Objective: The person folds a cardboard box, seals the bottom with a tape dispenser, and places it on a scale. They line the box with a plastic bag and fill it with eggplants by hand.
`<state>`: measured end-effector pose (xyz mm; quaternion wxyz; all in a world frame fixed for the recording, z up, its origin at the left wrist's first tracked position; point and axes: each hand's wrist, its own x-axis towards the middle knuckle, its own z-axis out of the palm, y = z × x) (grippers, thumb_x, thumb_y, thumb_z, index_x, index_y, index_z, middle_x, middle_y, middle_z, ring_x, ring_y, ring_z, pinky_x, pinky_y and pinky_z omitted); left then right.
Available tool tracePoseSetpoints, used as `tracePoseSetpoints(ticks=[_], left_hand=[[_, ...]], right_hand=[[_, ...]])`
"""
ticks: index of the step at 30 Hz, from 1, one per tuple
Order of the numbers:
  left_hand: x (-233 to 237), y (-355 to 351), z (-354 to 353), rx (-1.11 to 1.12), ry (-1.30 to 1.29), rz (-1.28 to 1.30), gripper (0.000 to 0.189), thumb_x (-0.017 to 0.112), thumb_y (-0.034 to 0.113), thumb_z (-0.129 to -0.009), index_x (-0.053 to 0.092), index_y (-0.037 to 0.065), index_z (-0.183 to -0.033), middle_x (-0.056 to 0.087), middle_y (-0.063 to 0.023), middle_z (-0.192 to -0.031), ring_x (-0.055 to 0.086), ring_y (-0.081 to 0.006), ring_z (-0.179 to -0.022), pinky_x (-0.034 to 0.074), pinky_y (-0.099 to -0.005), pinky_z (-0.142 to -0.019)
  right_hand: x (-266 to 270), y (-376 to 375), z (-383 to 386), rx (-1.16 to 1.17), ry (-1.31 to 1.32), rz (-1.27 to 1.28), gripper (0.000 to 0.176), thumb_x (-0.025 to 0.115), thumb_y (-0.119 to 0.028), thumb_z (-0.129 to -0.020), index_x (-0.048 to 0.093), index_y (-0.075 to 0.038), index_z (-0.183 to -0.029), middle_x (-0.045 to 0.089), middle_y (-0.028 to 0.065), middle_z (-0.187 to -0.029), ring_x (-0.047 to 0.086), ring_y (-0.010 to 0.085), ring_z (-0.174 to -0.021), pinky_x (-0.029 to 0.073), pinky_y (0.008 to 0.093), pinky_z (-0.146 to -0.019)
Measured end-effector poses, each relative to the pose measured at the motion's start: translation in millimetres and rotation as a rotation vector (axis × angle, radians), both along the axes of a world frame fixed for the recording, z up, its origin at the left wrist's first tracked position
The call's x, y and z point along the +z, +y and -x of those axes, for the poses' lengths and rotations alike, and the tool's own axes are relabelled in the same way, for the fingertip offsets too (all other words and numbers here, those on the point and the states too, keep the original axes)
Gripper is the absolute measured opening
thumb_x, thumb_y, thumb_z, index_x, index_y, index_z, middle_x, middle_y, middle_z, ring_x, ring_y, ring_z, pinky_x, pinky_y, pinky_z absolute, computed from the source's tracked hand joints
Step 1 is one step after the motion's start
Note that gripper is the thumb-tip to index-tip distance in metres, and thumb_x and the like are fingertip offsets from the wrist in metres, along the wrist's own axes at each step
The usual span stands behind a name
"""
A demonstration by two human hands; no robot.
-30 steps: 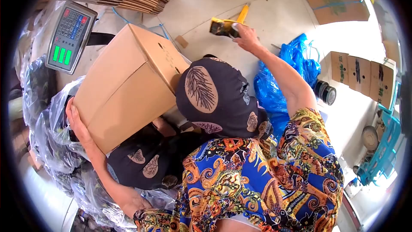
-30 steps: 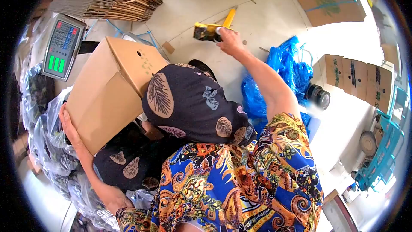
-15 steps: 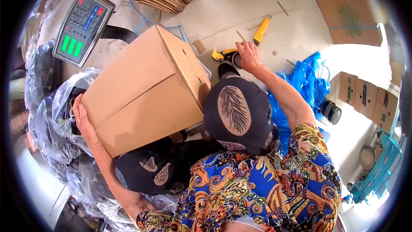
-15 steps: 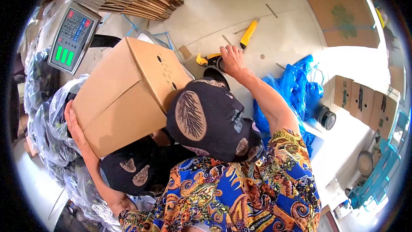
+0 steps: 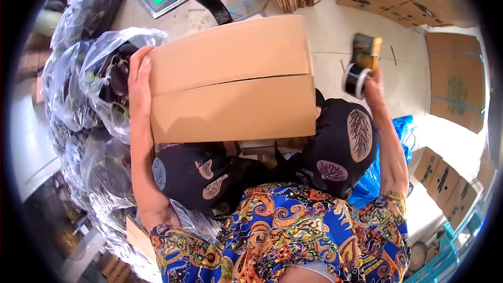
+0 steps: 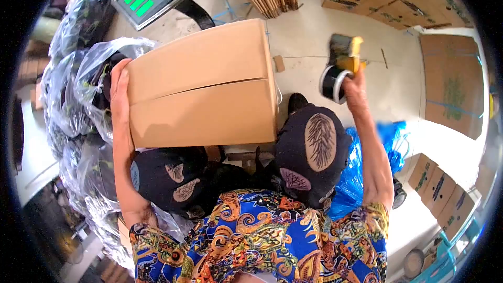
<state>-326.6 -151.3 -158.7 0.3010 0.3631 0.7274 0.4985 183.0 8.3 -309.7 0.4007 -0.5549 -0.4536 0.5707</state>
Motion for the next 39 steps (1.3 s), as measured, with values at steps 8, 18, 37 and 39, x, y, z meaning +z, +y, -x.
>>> tracePoseSetpoints(ticks=[8, 18, 37, 39], left_hand=[[-24, 10, -2, -0.179, 0.154, -0.074, 0.029, 0.048, 0.026, -0.098, 0.056, 0.004, -0.117, 0.059, -0.0055, -0.110, 0.051, -0.0146, -0.104, 0.039, -0.0263, -0.094], [-39, 18, -15, -0.167, 0.231, -0.155, 0.026, 0.049, 0.023, -0.097, 0.056, 0.006, -0.115, 0.061, -0.0104, -0.104, 0.056, -0.0185, -0.100, 0.042, -0.0295, -0.092], [-45, 20, -26, -0.121, 0.211, -0.278, 0.024, 0.049, 0.020, -0.099, 0.056, 0.006, -0.117, 0.062, -0.0099, -0.101, 0.056, -0.0177, -0.094, 0.045, -0.0297, -0.088], [-47, 22, -26, -0.129, 0.231, -0.316, 0.024, 0.049, 0.020, -0.099, 0.055, 0.005, -0.117, 0.061, -0.0103, -0.100, 0.056, -0.0178, -0.094, 0.045, -0.0297, -0.088]], right_hand=[[190, 6, 55, 0.196, 0.312, -0.077, 0.052, 0.069, -0.016, -0.073, 0.056, 0.000, -0.120, 0.065, 0.0076, -0.100, 0.065, 0.0189, -0.089, 0.054, 0.0310, -0.084], [251, -25, 147, 0.600, -0.021, -0.289, 0.067, 0.085, -0.029, -0.066, 0.056, 0.001, -0.119, 0.065, 0.0069, -0.100, 0.062, 0.0163, -0.091, 0.050, 0.0286, -0.084], [224, -50, 242, 0.878, -0.593, -0.978, 0.069, 0.082, -0.036, -0.074, 0.042, -0.003, -0.120, 0.064, 0.0194, -0.095, 0.065, 0.0383, -0.088, 0.053, 0.0436, -0.074], [223, -53, 246, 0.910, -0.702, -0.958, 0.068, 0.082, -0.036, -0.075, 0.042, -0.004, -0.120, 0.064, 0.0194, -0.095, 0.065, 0.0388, -0.087, 0.052, 0.0447, -0.074]])
